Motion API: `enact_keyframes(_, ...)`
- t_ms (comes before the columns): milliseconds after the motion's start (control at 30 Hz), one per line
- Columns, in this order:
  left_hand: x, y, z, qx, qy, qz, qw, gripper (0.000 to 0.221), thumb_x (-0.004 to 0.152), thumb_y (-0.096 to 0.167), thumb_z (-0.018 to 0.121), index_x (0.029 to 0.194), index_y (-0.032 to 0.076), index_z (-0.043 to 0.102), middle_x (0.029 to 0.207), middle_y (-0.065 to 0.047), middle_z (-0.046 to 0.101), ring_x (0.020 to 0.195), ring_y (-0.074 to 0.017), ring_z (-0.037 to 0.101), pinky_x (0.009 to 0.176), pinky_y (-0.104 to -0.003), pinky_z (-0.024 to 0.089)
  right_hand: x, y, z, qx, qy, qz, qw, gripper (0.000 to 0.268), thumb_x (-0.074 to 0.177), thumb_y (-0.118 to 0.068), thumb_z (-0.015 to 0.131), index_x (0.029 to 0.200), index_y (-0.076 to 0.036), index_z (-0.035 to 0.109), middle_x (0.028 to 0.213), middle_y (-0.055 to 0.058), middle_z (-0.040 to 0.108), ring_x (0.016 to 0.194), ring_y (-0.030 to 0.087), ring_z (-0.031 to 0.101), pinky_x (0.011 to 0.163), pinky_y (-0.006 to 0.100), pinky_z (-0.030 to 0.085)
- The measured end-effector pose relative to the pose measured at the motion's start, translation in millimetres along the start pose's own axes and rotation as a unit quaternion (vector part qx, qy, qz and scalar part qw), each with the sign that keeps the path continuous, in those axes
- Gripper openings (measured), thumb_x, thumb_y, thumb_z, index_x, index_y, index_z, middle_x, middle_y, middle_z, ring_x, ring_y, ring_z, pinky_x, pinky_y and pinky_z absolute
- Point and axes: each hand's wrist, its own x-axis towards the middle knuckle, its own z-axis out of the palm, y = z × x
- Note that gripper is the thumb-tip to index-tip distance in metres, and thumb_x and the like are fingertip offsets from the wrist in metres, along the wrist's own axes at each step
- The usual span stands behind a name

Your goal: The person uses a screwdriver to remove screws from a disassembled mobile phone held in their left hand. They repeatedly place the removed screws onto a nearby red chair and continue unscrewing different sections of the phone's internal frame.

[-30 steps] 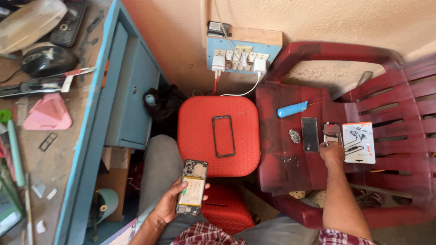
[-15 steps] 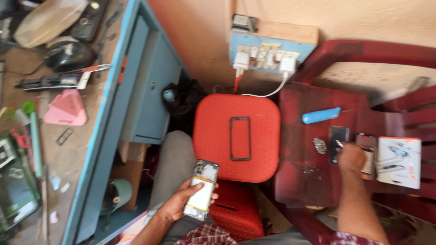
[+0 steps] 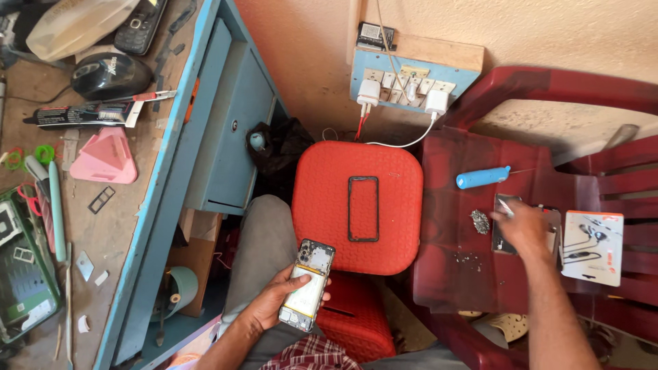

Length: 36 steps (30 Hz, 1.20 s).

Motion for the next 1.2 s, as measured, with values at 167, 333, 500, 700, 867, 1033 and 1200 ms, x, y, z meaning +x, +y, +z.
enact_keyframes(167,-1,0,-1,0.006,-0.016,0.010,1.000,0.054,0.093,0.023,0.066,0.141,0.003,0.049,0.120,-0.021,0.070,0.100,-0.0319,0.076,0.074,-0.042,0.066,-12,-112,47,0.282,-0.120,-0.004,0.952,0.019,0.084,-0.021,0.082,0.098,-0.008,0.078,0.082,0.004,0.075,0.065,0.015,0.066,0.061,0.033,0.055)
enact_keyframes(333,-6,1,1,0.005,-0.021,0.016,1.000,0.052,0.094,0.021,0.065,0.140,0.003,0.049,0.119,-0.021,0.070,0.100,-0.0325,0.076,0.074,-0.043,0.066,-31,-191,79,0.212,-0.130,0.010,0.969,0.018,0.086,-0.021,0.081,0.095,-0.005,0.078,0.081,0.011,0.079,0.070,0.019,0.074,0.065,0.035,0.057)
enact_keyframes(500,-7,1,4,0.012,-0.006,0.008,1.000,0.052,0.092,0.021,0.063,0.139,0.004,0.050,0.119,-0.020,0.072,0.098,-0.0312,0.076,0.073,-0.044,0.066,-28,-152,75,0.215,0.039,-0.086,0.972,0.024,0.082,-0.025,0.082,0.094,-0.004,0.078,0.095,0.015,0.078,0.087,0.025,0.077,0.076,0.039,0.058)
enact_keyframes(700,-1,0,7,0.032,0.026,0.011,0.999,0.051,0.093,0.024,0.063,0.137,0.001,0.052,0.121,-0.020,0.072,0.101,-0.0303,0.075,0.079,-0.043,0.065,-7,-1,15,0.026,0.036,0.222,0.974,0.037,0.086,-0.039,0.080,0.103,-0.006,0.081,0.097,0.018,0.077,0.091,0.036,0.075,0.083,0.048,0.056)
enact_keyframes(867,5,2,17,0.043,0.062,0.014,0.997,0.048,0.094,0.022,0.062,0.135,0.000,0.055,0.122,-0.019,0.073,0.107,-0.0259,0.074,0.083,-0.043,0.066,-19,43,20,-0.072,-0.050,0.242,0.966,0.069,0.072,-0.054,0.091,0.105,0.005,0.074,0.105,0.024,0.075,0.100,0.038,0.073,0.087,0.047,0.057)
enact_keyframes(1033,18,6,23,0.045,0.059,0.032,0.997,0.046,0.095,0.021,0.060,0.135,0.000,0.055,0.121,-0.018,0.073,0.107,-0.0267,0.074,0.082,-0.043,0.065,-19,39,34,-0.106,-0.035,0.228,0.967,0.083,0.062,-0.057,0.095,0.111,0.005,0.071,0.113,0.024,0.074,0.105,0.037,0.072,0.088,0.045,0.057)
enact_keyframes(1200,26,9,27,0.040,0.045,0.042,0.997,0.045,0.095,0.021,0.060,0.135,0.000,0.054,0.120,-0.019,0.073,0.105,-0.0282,0.075,0.082,-0.041,0.065,-22,39,20,-0.106,-0.008,0.233,0.967,0.073,0.071,-0.051,0.093,0.113,0.004,0.071,0.110,0.024,0.074,0.103,0.037,0.072,0.087,0.045,0.056)
